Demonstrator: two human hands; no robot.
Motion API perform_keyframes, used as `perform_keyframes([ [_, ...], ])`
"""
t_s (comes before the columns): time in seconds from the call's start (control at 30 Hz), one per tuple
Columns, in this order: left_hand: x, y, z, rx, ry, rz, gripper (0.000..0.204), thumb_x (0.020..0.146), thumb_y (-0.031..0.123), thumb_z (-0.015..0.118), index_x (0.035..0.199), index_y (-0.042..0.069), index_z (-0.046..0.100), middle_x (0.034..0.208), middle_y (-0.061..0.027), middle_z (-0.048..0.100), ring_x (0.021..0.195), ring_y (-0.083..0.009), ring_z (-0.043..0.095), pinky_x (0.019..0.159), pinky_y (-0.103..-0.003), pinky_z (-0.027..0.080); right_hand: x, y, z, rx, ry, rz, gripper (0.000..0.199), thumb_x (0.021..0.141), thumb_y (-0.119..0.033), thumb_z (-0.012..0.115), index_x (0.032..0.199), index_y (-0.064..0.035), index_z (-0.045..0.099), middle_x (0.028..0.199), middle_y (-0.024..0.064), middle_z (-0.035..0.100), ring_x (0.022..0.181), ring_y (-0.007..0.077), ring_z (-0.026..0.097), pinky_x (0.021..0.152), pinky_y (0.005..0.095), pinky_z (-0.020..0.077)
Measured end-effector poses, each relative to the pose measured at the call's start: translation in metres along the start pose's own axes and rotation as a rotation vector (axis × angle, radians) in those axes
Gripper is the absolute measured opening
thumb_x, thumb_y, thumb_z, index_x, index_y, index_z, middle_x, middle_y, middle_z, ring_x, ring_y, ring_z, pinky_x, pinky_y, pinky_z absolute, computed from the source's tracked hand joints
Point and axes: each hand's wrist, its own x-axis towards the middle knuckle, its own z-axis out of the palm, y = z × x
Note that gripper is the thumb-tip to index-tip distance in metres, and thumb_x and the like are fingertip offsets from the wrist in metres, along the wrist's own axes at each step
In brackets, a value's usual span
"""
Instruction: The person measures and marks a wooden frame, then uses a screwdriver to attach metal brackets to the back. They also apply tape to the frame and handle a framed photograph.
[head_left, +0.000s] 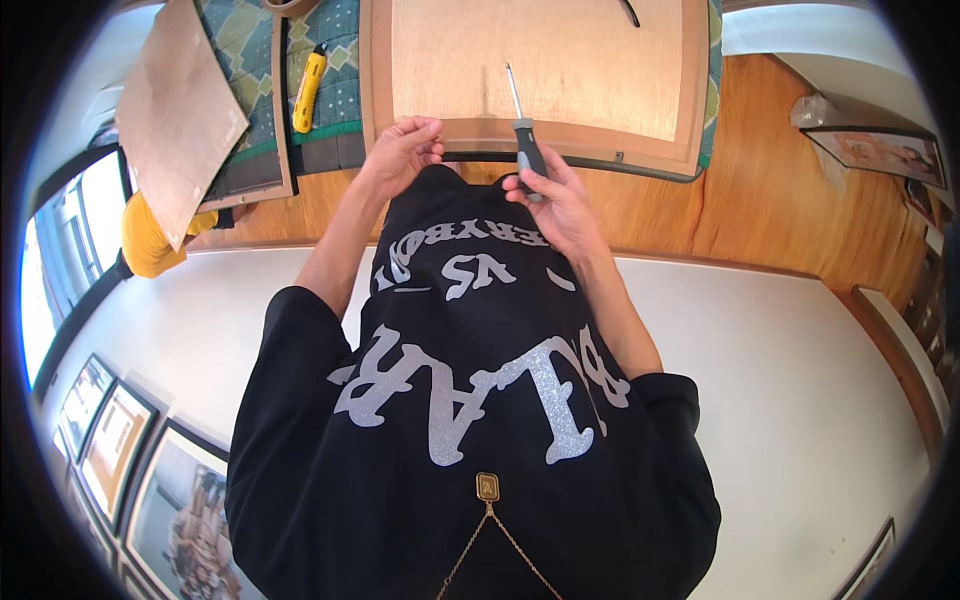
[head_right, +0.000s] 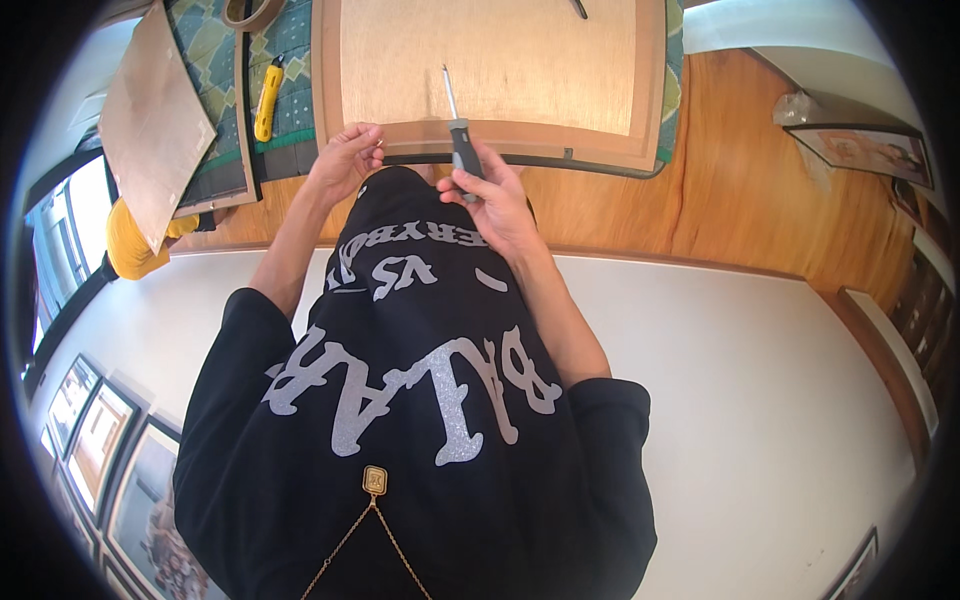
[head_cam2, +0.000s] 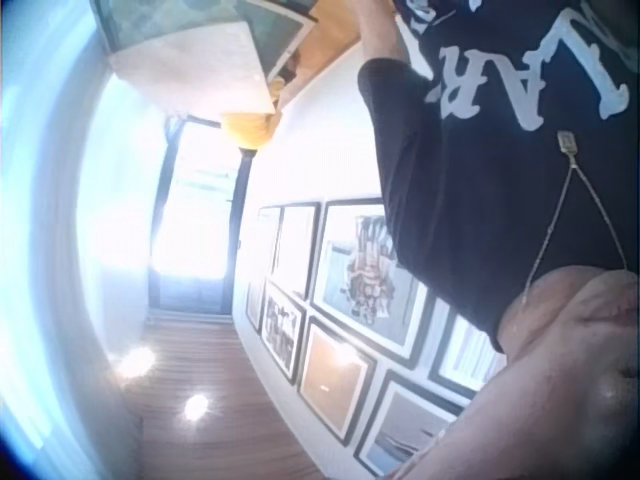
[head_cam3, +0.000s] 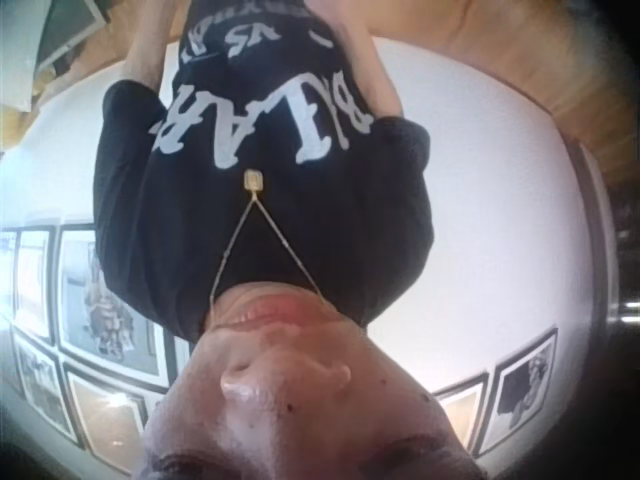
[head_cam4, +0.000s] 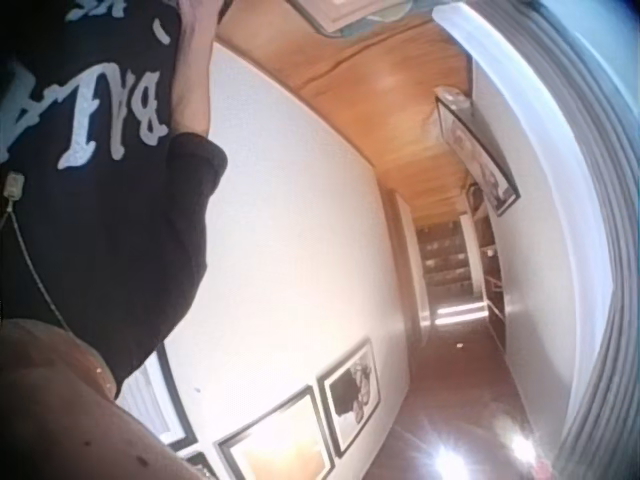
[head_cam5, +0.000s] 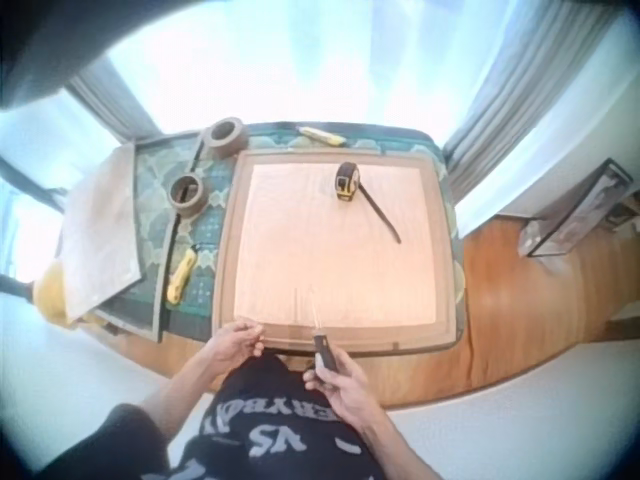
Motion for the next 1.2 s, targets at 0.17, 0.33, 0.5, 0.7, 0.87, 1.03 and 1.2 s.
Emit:
perform_keyframes([
  [0.17, -0.010, -0.009, 0.017, -0.159, -0.058, -0.020, 0.011, 0.095, 0.013, 0.068, 0.101, 0.003, 0.067, 0.087, -0.0071, 0.070, 0.070, -0.0137, 0.067, 0.061, -0.027, 0.055, 0.019, 0.027, 0.054, -0.129, 0.061, -0.163, 0.037, 0.084, 0.004, 0.071, 0.110, -0.0052, 0.047, 0.087, 0.0038, 0.057, 0.072, 0.0130, 0.061, 0.053, 0.0257, 0.0419],
  [0.33, -0.029, -0.001, 0.033, 0.037, -0.044, 0.049, 0.017, 0.097, 0.014, 0.065, 0.104, -0.002, 0.069, 0.090, -0.0089, 0.070, 0.070, -0.0144, 0.064, 0.061, -0.027, 0.054, 0.037, 0.043, 0.076, -0.403, 0.170, -0.476, 0.047, 0.079, 0.003, 0.079, 0.113, -0.0028, 0.048, 0.091, 0.0040, 0.061, 0.077, 0.0095, 0.061, 0.064, 0.0242, 0.0498],
  [0.5, -0.039, 0.003, 0.029, 0.090, -0.044, 0.125, 0.022, 0.098, 0.012, 0.064, 0.110, -0.005, 0.069, 0.093, -0.0105, 0.071, 0.071, -0.0143, 0.065, 0.064, -0.028, 0.056, 0.038, 0.048, 0.077, -0.575, 0.136, -0.555, 0.045, 0.080, -0.003, 0.081, 0.112, -0.0002, 0.050, 0.096, 0.0085, 0.068, 0.086, 0.0112, 0.065, 0.075, 0.0256, 0.0546],
  [0.7, -0.054, 0.011, 0.034, 0.276, -0.051, 0.271, 0.022, 0.097, 0.009, 0.064, 0.113, -0.006, 0.068, 0.094, -0.0118, 0.072, 0.075, -0.0152, 0.069, 0.068, -0.028, 0.059, 0.036, 0.059, 0.079, -0.574, 0.176, -0.575, 0.043, 0.082, -0.005, 0.081, 0.112, -0.0011, 0.051, 0.091, 0.0079, 0.069, 0.083, 0.0113, 0.066, 0.074, 0.0256, 0.0546],
  [0.87, -0.055, 0.014, 0.032, 0.208, -0.064, 0.190, 0.021, 0.095, 0.007, 0.066, 0.111, -0.006, 0.068, 0.097, -0.0144, 0.073, 0.075, -0.0162, 0.069, 0.067, -0.029, 0.060, 0.031, 0.057, 0.078, -0.620, 0.129, -0.591, 0.044, 0.083, -0.001, 0.079, 0.116, -0.0006, 0.049, 0.094, 0.0103, 0.069, 0.085, 0.0136, 0.067, 0.075, 0.0269, 0.0565],
  [1.03, -0.058, 0.016, 0.037, 0.075, -0.072, 0.136, 0.016, 0.094, 0.004, 0.065, 0.106, -0.006, 0.067, 0.097, -0.0162, 0.072, 0.075, -0.0178, 0.070, 0.065, -0.030, 0.061, 0.028, 0.043, 0.072, -0.772, 0.019, -0.617, 0.045, 0.082, 0.000, 0.080, 0.116, -0.0012, 0.050, 0.095, 0.0104, 0.070, 0.086, 0.0134, 0.068, 0.075, 0.0273, 0.0572],
  [1.2, -0.059, 0.015, 0.038, 0.085, -0.134, 0.126, 0.013, 0.095, 0.005, 0.065, 0.105, -0.003, 0.068, 0.095, -0.0153, 0.072, 0.076, -0.0186, 0.071, 0.067, -0.030, 0.062, 0.026, 0.034, 0.068, -0.806, -0.002, -0.586, 0.045, 0.082, -0.002, 0.081, 0.116, -0.0012, 0.051, 0.094, 0.0097, 0.070, 0.084, 0.0125, 0.068, 0.074, 0.0265, 0.0565],
])
